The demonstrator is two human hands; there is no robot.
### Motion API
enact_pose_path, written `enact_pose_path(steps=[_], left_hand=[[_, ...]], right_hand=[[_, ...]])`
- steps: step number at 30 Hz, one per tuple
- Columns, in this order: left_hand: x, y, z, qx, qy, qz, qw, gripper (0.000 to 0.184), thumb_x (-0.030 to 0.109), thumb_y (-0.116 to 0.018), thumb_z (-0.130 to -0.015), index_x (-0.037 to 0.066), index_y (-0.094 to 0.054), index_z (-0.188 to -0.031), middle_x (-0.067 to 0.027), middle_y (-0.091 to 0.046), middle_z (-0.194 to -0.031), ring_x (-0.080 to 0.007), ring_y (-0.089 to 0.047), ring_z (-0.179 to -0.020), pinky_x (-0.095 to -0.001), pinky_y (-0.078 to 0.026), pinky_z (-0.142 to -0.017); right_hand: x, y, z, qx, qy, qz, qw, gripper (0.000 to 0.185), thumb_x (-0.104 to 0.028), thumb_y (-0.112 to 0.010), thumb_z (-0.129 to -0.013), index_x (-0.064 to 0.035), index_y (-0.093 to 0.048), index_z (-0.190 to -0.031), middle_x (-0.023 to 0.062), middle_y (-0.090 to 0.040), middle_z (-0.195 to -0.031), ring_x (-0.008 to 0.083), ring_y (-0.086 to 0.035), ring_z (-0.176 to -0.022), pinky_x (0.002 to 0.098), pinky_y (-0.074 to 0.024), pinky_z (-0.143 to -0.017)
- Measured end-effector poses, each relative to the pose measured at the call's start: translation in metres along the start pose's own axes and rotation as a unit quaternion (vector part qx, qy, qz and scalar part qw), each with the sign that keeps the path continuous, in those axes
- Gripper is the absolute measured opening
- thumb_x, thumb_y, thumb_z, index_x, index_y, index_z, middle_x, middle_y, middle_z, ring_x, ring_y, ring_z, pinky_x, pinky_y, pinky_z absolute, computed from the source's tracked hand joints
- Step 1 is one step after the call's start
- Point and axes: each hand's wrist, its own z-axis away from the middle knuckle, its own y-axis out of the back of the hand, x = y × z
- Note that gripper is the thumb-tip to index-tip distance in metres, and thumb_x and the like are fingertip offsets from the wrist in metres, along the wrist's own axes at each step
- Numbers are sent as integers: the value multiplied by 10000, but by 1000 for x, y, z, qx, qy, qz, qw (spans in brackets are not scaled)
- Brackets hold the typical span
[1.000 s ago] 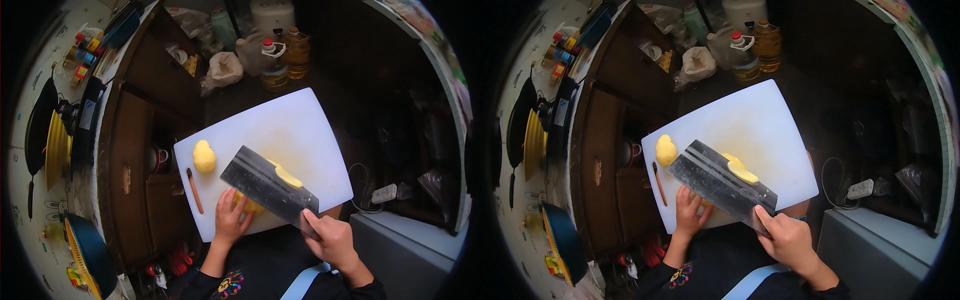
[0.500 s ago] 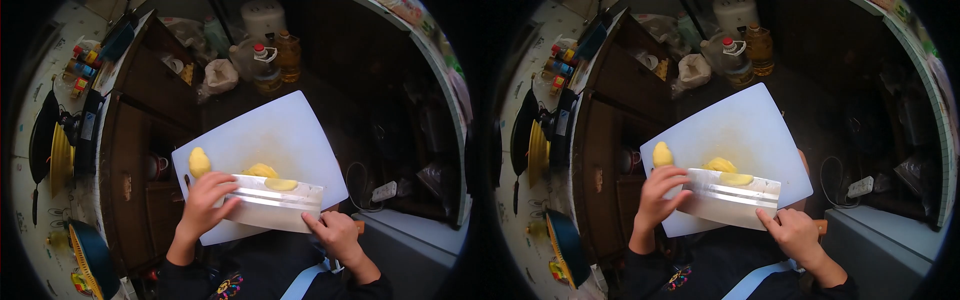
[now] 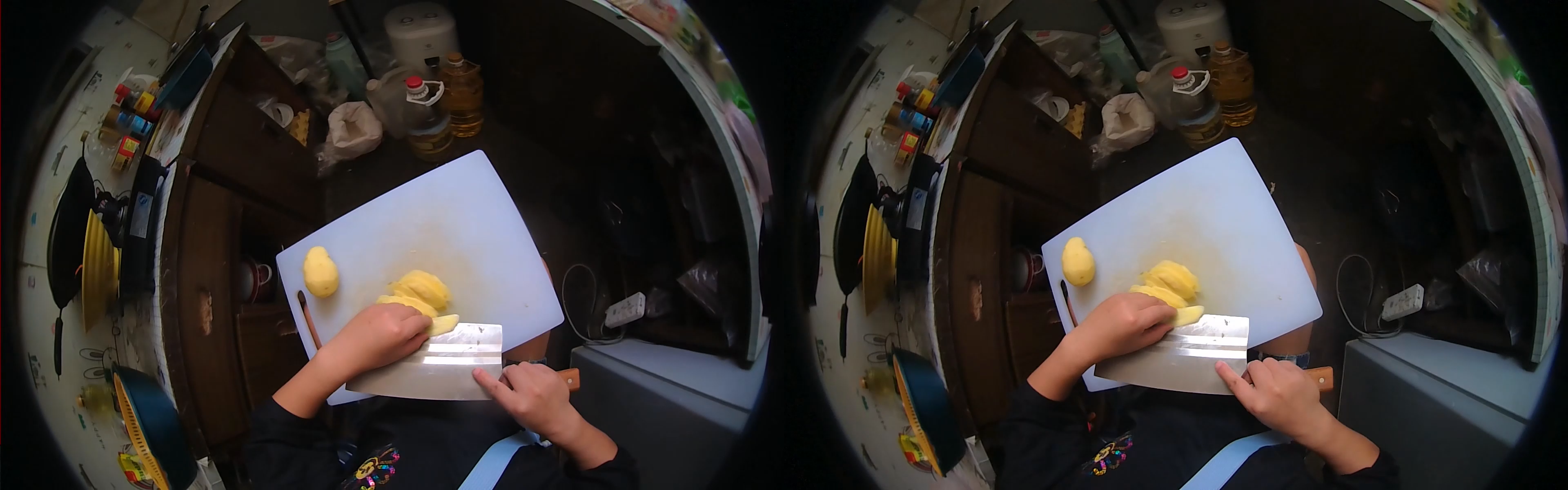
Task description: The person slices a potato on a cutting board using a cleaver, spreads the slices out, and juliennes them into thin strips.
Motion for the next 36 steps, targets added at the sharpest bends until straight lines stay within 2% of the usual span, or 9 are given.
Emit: enact_pose_path(steps=[7,16,19,22,25,28,32,35,36], left_hand=[[2,13,5,-44,76,75,993,224,117,-715,-798,37,-691,-1006,-138,-690,-845,-304,-670,-757,-373,-535,-693],[-10,14,12,-60,100,156,981,166,128,-655,-872,12,-697,-983,-166,-691,-848,-323,-671,-786,-362,-532,-720],[-15,10,16,-49,129,176,975,222,205,-624,-905,2,-695,-959,-184,-682,-855,-357,-647,-780,-383,-522,-718],[-32,6,22,-13,181,161,970,213,190,-627,-917,-9,-692,-956,-162,-684,-869,-290,-659,-767,-346,-522,-710],[-51,12,37,144,235,245,930,150,125,-630,-924,-13,-688,-941,-110,-676,-879,-192,-654,-770,-292,-514,-698],[-70,16,60,306,256,280,873,95,42,-650,-908,-29,-672,-967,-39,-659,-879,-111,-627,-796,-232,-496,-705],[-70,-2,82,319,298,365,822,157,40,-660,-900,-16,-659,-1047,-42,-673,-893,-97,-636,-802,-228,-503,-724],[-61,-15,86,229,277,332,872,128,33,-613,-921,-39,-657,-1017,-77,-689,-925,-124,-653,-802,-249,-516,-741],[-55,-16,83,214,246,319,890,123,22,-601,-913,-32,-657,-1008,-102,-682,-947,-190,-652,-832,-285,-514,-756]], right_hand=[[-4,-1,-4,0,26,3,1000,479,-94,-595,-779,-180,-661,-1245,-7,-446,-655,135,-499,-557,263,-424,-482],[-10,2,-10,-15,29,7,999,468,-88,-592,-789,-163,-661,-1246,-5,-470,-675,132,-505,-573,258,-427,-497],[-12,5,-14,-19,32,7,999,469,-85,-593,-792,-158,-657,-1251,-3,-477,-682,135,-511,-581,262,-431,-504],[-14,8,-18,-34,26,7,999,468,-80,-603,-790,-157,-655,-1249,-1,-478,-680,141,-517,-585,273,-434,-509],[-12,12,-16,-29,-9,10,999,450,-75,-603,-798,-153,-655,-1238,4,-495,-686,148,-531,-596,282,-434,-512],[-5,17,-10,-9,-74,7,997,463,-90,-689,-734,-131,-673,-1195,29,-534,-708,184,-561,-616,318,-447,-524],[5,21,-12,40,-173,-43,983,551,-64,-781,-610,-96,-677,-1150,64,-582,-756,242,-596,-650,365,-471,-564],[8,13,-17,103,-229,-104,962,503,0,-768,-643,-77,-679,-1132,70,-583,-702,249,-578,-590,346,-458,-542],[7,12,-19,110,-253,-132,952,475,4,-763,-660,-71,-681,-1123,70,-568,-674,245,-564,-567,337,-448,-532]])
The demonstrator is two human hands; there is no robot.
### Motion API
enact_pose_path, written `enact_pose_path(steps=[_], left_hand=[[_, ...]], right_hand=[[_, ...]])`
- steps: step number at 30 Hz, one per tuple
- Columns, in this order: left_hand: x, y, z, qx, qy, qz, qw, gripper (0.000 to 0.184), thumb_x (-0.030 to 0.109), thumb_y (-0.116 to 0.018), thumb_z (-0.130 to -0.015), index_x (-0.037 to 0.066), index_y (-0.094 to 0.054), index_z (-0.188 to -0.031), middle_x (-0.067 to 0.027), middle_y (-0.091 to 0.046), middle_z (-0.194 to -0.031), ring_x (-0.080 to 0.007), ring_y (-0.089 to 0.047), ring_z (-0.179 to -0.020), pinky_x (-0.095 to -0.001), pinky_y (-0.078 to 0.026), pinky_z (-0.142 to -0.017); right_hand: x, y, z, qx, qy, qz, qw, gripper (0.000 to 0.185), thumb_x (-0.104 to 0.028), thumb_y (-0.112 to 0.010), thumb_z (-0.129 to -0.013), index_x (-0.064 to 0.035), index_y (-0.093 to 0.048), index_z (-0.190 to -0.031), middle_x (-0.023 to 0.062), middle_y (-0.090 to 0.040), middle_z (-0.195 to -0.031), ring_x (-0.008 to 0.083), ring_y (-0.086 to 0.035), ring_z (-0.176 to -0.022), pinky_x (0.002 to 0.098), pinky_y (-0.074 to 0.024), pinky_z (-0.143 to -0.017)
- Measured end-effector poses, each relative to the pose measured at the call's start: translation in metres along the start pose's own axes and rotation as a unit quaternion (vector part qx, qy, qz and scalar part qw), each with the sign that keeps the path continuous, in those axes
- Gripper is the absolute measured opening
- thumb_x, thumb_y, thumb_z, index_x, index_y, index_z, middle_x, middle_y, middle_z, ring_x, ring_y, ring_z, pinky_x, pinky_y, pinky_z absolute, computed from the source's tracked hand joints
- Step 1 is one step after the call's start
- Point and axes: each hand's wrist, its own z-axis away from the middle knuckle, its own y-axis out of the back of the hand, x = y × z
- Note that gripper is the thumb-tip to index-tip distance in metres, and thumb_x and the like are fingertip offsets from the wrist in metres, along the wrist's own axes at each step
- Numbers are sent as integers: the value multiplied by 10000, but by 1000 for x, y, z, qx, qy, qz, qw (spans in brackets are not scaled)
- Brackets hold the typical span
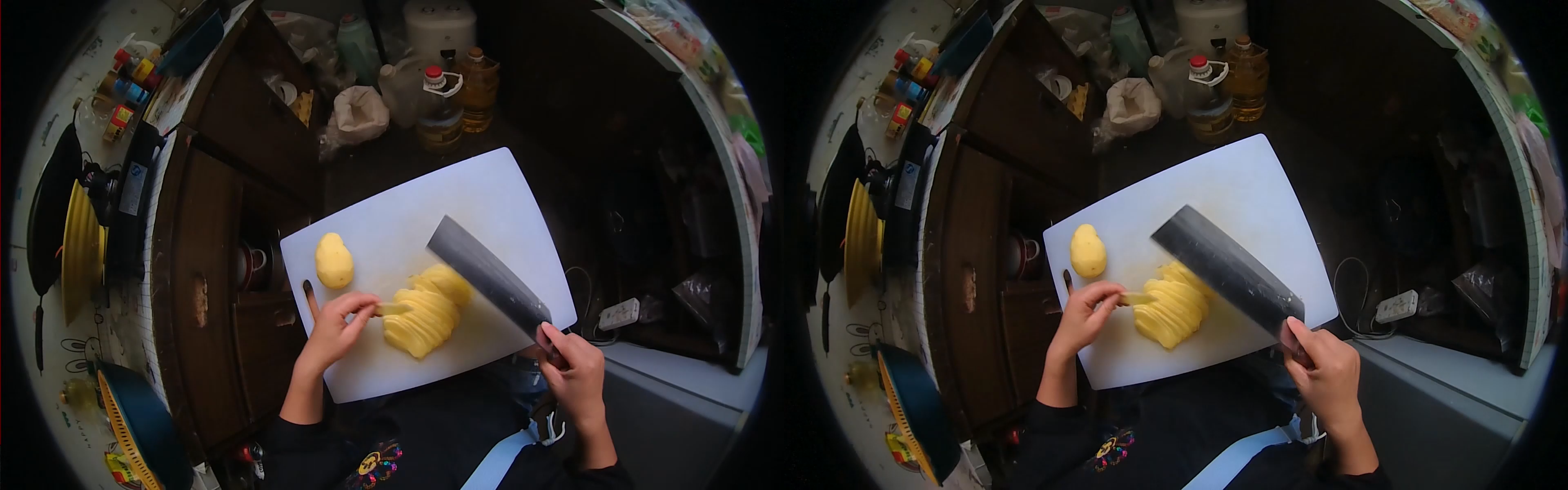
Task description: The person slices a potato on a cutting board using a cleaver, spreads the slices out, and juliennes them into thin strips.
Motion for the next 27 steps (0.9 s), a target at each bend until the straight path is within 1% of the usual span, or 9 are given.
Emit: enact_pose_path(steps=[1,4,7,8,13,16,22,25,27], left_hand=[[4,-3,-1,-14,-28,-34,999,119,19,-606,-904,-24,-658,-1002,-106,-675,-946,-211,-644,-845,-297,-510,-762],[9,-13,-7,-30,-115,-102,988,99,9,-629,-868,11,-663,-961,-115,-651,-916,-285,-605,-887,-349,-490,-786],[10,-17,-13,-49,-139,-130,980,96,-26,-623,-874,-3,-668,-955,-106,-652,-919,-228,-615,-863,-304,-493,-755],[10,-20,-16,-41,-133,-116,984,95,-25,-625,-873,-3,-669,-954,-106,-654,-921,-232,-616,-855,-306,-494,-754],[15,-35,-43,-15,-108,-93,990,92,-9,-637,-872,-3,-670,-958,-116,-663,-932,-253,-620,-817,-310,-499,-741],[17,-43,-55,-38,-131,-147,980,86,45,-639,-873,9,-654,-949,-140,-659,-931,-307,-623,-872,-364,-504,-778],[29,-50,-58,-35,-103,-203,973,107,46,-628,-871,10,-640,-971,-140,-646,-893,-321,-608,-866,-385,-498,-767],[32,-51,-60,-38,-135,-222,965,118,7,-618,-882,-6,-602,-998,-146,-610,-890,-297,-595,-851,-347,-485,-762],[32,-52,-63,-54,-158,-236,957,129,2,-610,-882,-4,-587,-1008,-148,-611,-891,-306,-590,-864,-352,-481,-771]], right_hand=[[-3,-2,-2,4,-27,-27,999,448,8,-757,-677,-65,-684,-1113,70,-553,-646,241,-550,-544,328,-439,-522],[-12,-4,-7,-9,-112,-133,985,400,16,-732,-733,-40,-688,-1127,39,-510,-611,125,-448,-511,263,-368,-503],[-11,-5,-12,-35,-192,-218,956,396,11,-713,-773,-14,-672,-1166,-8,-481,-598,58,-396,-526,228,-328,-503],[-10,-5,-12,-46,-220,-245,943,394,7,-706,-788,-3,-665,-1180,-23,-471,-595,39,-381,-534,218,-316,-505],[1,-10,-14,-56,-273,-319,906,373,-18,-677,-841,22,-643,-1211,-53,-469,-597,20,-400,-541,201,-324,-503],[9,-14,-14,-54,-279,-343,895,370,-26,-668,-856,19,-639,-1222,-48,-498,-600,23,-428,-534,204,-350,-496],[20,-17,-19,-61,-285,-384,876,320,-36,-660,-873,30,-643,-1186,-37,-527,-617,32,-456,-527,207,-369,-490],[24,-17,-21,-63,-288,-402,867,285,-43,-654,-880,33,-649,-1154,-29,-529,-633,36,-458,-526,207,-369,-488],[25,-17,-23,-63,-292,-414,860,254,-50,-651,-885,34,-653,-1124,-23,-531,-639,39,-461,-524,209,-371,-487]])
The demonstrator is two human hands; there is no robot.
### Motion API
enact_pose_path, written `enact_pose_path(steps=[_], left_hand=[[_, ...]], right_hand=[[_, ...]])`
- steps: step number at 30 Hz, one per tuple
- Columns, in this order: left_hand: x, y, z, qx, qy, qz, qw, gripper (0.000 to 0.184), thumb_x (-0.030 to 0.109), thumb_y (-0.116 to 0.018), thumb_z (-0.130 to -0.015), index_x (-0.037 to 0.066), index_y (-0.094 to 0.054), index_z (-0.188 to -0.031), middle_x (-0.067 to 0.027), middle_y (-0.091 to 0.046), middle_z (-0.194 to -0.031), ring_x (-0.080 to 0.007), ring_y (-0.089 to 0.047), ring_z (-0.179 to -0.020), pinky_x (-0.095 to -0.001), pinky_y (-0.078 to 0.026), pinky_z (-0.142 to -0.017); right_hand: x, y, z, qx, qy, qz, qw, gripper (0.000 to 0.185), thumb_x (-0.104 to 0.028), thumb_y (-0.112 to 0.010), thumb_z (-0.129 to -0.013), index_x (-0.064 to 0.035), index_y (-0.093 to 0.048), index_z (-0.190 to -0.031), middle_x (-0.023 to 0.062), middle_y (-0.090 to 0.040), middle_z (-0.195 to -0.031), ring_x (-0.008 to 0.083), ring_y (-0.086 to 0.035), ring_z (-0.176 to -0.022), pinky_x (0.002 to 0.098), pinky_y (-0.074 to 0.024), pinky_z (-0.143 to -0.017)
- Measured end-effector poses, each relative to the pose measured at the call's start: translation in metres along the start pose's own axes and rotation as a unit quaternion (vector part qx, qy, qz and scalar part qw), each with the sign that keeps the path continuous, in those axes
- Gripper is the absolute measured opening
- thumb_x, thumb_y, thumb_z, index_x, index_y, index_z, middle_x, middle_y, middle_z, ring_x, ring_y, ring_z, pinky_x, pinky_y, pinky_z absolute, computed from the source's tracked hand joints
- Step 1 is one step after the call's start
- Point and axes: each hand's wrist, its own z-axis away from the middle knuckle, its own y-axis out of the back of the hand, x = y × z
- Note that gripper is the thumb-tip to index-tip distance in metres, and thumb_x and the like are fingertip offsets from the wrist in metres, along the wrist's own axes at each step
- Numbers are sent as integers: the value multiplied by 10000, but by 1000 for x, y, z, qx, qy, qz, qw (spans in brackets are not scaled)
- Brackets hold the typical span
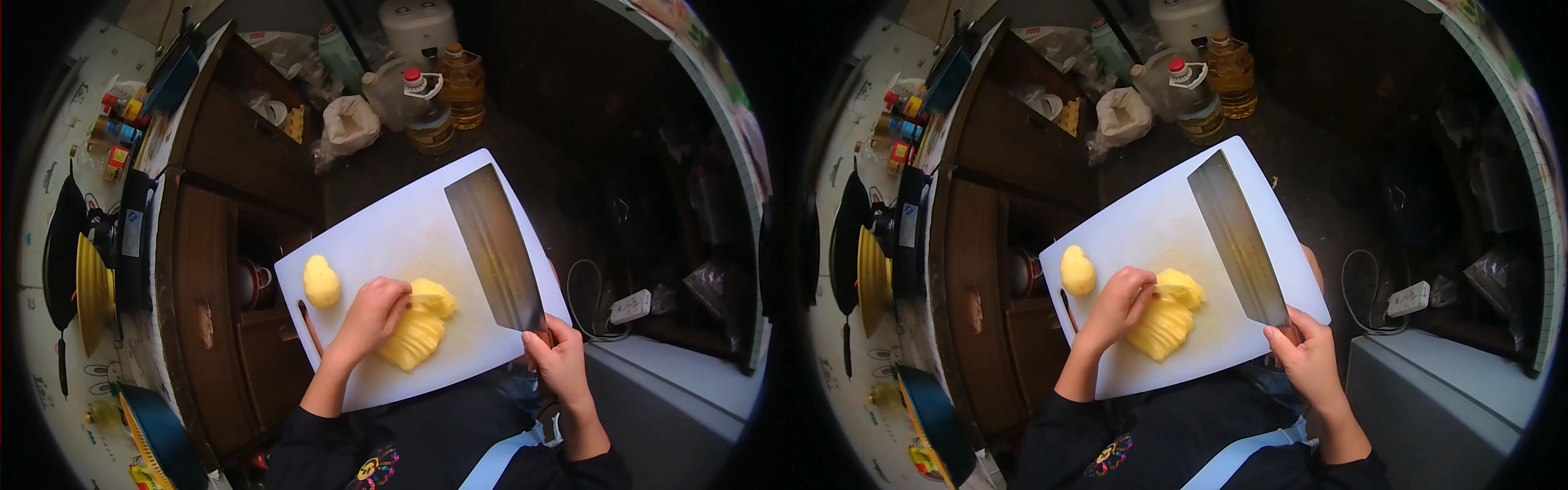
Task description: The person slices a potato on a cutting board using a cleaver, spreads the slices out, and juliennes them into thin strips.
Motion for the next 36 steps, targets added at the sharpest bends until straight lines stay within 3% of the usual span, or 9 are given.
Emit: enact_pose_path(steps=[2,5,13,19,22,25,28,31,36], left_hand=[[2,-1,-3,-10,-4,-6,1000,129,10,-603,-883,-1,-583,-1009,-149,-622,-884,-325,-595,-855,-372,-483,-766],[5,-2,-6,-28,35,20,999,117,34,-593,-891,2,-586,-1003,-149,-645,-868,-348,-622,-815,-398,-495,-741],[-7,5,0,-62,141,193,969,114,47,-590,-932,-14,-577,-1027,-139,-653,-868,-241,-689,-828,-325,-521,-726],[-12,18,-11,-127,131,126,975,83,31,-613,-902,-6,-642,-971,-138,-652,-870,-247,-670,-781,-329,-519,-713],[-3,22,-16,-123,53,39,990,82,27,-636,-866,-11,-650,-938,-135,-650,-853,-294,-649,-765,-343,-519,-716],[2,18,-16,-123,65,15,990,93,31,-663,-823,-8,-650,-906,-128,-648,-870,-333,-628,-781,-355,-517,-725],[12,16,-13,-103,100,-28,989,84,11,-697,-799,9,-664,-876,-108,-640,-882,-268,-634,-796,-322,-514,-721],[2,9,-2,-67,7,-89,994,190,33,-723,-771,34,-673,-954,-106,-639,-989,-279,-621,-875,-346,-510,-754],[32,-14,0,-11,-28,-160,987,528,265,-763,-767,93,-588,-1235,-168,-510,-1335,-382,-498,-1196,-483,-431,-973]], right_hand=[[0,1,-3,-1,-5,-12,1000,216,-57,-647,-890,36,-657,-1084,-18,-533,-641,43,-465,-522,212,-375,-485],[-1,1,-6,1,-2,-20,1000,122,-85,-640,-893,-14,-581,-814,1,-538,-628,71,-484,-480,223,-388,-455],[5,5,-11,-4,1,-29,1000,149,-80,-632,-901,-21,-550,-791,4,-539,-627,75,-487,-481,227,-396,-457],[3,4,-12,-1,-5,-33,999,144,-72,-623,-908,-20,-547,-797,4,-538,-622,75,-488,-482,227,-395,-452],[6,6,-12,-1,-3,-25,1000,120,-80,-638,-906,5,-583,-841,0,-544,-632,65,-491,-500,221,-396,-461],[4,4,-11,1,-4,-28,1000,115,-84,-645,-904,22,-608,-880,-1,-547,-636,60,-493,-509,218,-397,-466],[3,4,-11,1,-5,-31,1000,114,-85,-643,-905,25,-615,-896,1,-545,-635,61,-496,-510,219,-400,-467],[3,4,-12,-1,-5,-22,1000,116,-86,-639,-909,27,-624,-924,0,-543,-635,62,-499,-512,220,-405,-470],[-6,2,-12,0,-12,1,1000,159,-94,-638,-911,35,-633,-1004,6,-553,-634,69,-509,-511,232,-417,-475]])
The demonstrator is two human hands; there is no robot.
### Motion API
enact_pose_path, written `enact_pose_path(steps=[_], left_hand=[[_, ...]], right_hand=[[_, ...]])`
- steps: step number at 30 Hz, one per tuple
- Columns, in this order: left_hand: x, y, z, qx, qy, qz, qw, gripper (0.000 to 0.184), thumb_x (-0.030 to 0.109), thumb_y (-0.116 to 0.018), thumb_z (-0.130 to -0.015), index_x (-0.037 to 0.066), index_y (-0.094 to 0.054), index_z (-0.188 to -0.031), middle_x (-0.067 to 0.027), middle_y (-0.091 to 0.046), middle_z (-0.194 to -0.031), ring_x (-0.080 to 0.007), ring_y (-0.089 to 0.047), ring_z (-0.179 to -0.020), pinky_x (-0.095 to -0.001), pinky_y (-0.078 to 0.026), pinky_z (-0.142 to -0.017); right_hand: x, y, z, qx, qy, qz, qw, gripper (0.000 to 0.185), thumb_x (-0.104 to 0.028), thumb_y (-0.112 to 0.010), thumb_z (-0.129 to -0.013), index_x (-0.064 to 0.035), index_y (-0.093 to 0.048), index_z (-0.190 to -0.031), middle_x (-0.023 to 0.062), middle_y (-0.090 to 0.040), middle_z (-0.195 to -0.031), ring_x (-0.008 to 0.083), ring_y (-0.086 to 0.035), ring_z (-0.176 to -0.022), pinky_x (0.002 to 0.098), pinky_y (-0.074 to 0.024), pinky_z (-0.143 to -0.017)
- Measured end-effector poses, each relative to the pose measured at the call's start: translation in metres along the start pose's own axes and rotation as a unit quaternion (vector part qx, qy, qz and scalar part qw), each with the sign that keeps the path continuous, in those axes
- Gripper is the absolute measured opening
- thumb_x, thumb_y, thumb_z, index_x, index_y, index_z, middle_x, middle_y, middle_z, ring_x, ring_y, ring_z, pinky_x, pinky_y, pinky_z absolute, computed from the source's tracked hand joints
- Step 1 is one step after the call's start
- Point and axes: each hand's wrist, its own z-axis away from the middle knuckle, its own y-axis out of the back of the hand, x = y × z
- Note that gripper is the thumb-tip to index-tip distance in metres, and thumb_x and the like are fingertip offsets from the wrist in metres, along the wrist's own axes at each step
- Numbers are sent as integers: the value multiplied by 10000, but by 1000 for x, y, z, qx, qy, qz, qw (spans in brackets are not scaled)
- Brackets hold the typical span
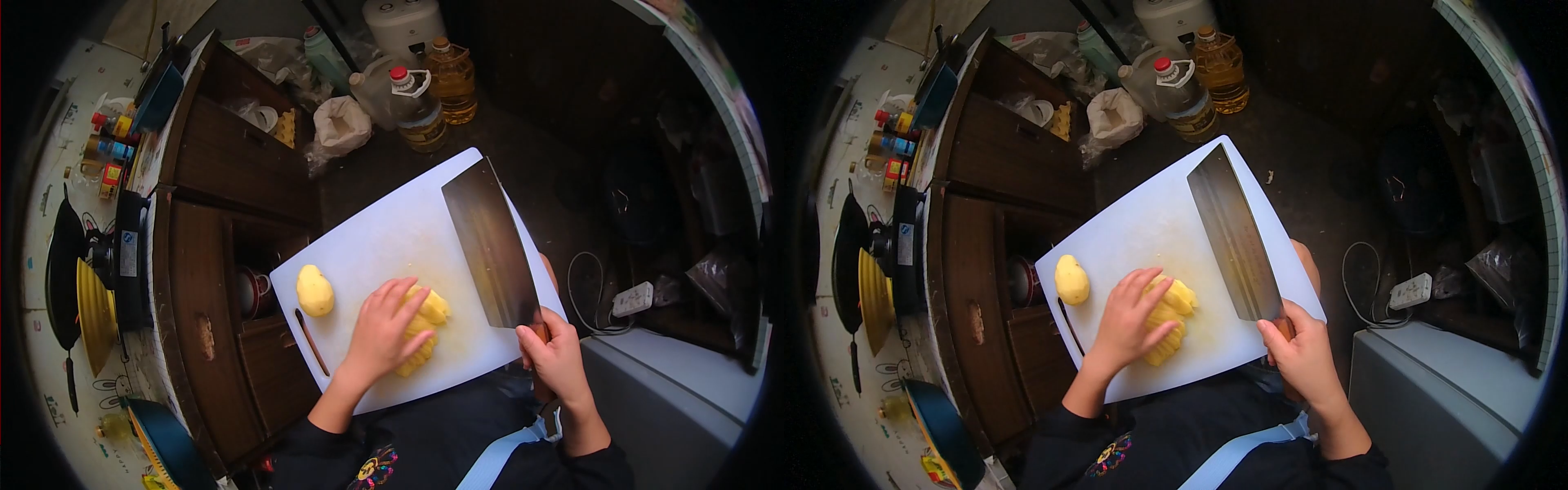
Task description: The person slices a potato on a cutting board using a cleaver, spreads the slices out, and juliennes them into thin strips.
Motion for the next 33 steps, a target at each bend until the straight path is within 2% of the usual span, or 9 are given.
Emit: enact_pose_path(steps=[4,8,13,17,19,22,25,31,33], left_hand=[[12,-17,0,-31,16,-40,999,690,382,-766,-767,115,-520,-1353,-173,-408,-1466,-407,-375,-1346,-558,-338,-1075],[8,-24,6,-36,7,-22,999,630,347,-769,-774,103,-556,-1315,-169,-450,-1436,-401,-402,-1334,-556,-346,-1072],[7,-32,13,-6,7,-23,1000,592,294,-790,-757,99,-593,-1279,-166,-490,-1408,-396,-435,-1314,-548,-352,-1068],[11,-37,17,17,35,-45,998,628,353,-795,-739,115,-596,-1284,-164,-482,-1417,-403,-424,-1318,-550,-349,-1063],[29,-28,15,33,83,-85,992,670,395,-803,-718,123,-591,-1293,-162,-479,-1421,-408,-420,-1319,-548,-346,-1058],[25,-38,21,29,85,-77,993,742,443,-814,-686,133,-574,-1316,-154,-475,-1417,-409,-422,-1308,-534,-344,-1053],[20,-43,24,41,68,-78,994,740,442,-817,-681,130,-575,-1307,-156,-489,-1384,-401,-440,-1281,-519,-348,-1044],[37,-43,5,93,135,-37,986,569,338,-811,-702,94,-630,-1183,-167,-529,-1291,-377,-481,-1211,-493,-391,-993],[33,-49,5,100,126,-57,985,544,309,-808,-703,83,-631,-1166,-163,-524,-1294,-371,-487,-1201,-485,-401,-978]], right_hand=[[-4,-2,0,0,10,48,999,215,-98,-645,-903,48,-623,-1060,32,-567,-611,90,-540,-512,253,-435,-482],[-10,-2,0,-1,19,91,996,256,-109,-649,-899,60,-612,-1086,76,-578,-584,129,-577,-513,278,-452,-489],[-17,-3,-2,-3,33,153,988,308,-119,-658,-888,50,-603,-1139,153,-588,-609,239,-599,-525,336,-468,-534],[-27,-6,-1,-7,42,190,981,341,-115,-665,-879,33,-597,-1179,191,-584,-645,327,-594,-567,371,-473,-585],[-35,-8,0,-8,64,214,975,348,-113,-665,-877,32,-596,-1186,195,-586,-654,347,-589,-579,379,-474,-593],[-38,-10,1,-8,76,235,969,348,-110,-665,-876,32,-597,-1186,203,-594,-669,372,-591,-596,394,-478,-600],[-38,-11,1,-11,83,249,965,343,-108,-663,-876,37,-597,-1180,208,-600,-680,385,-600,-610,407,-480,-603],[-37,-13,1,-12,96,258,961,347,-108,-664,-875,51,-592,-1174,209,-607,-683,393,-607,-620,419,-481,-602],[-37,-13,1,-9,97,260,961,349,-110,-665,-874,53,-593,-1173,209,-607,-682,394,-608,-620,420,-481,-601]])
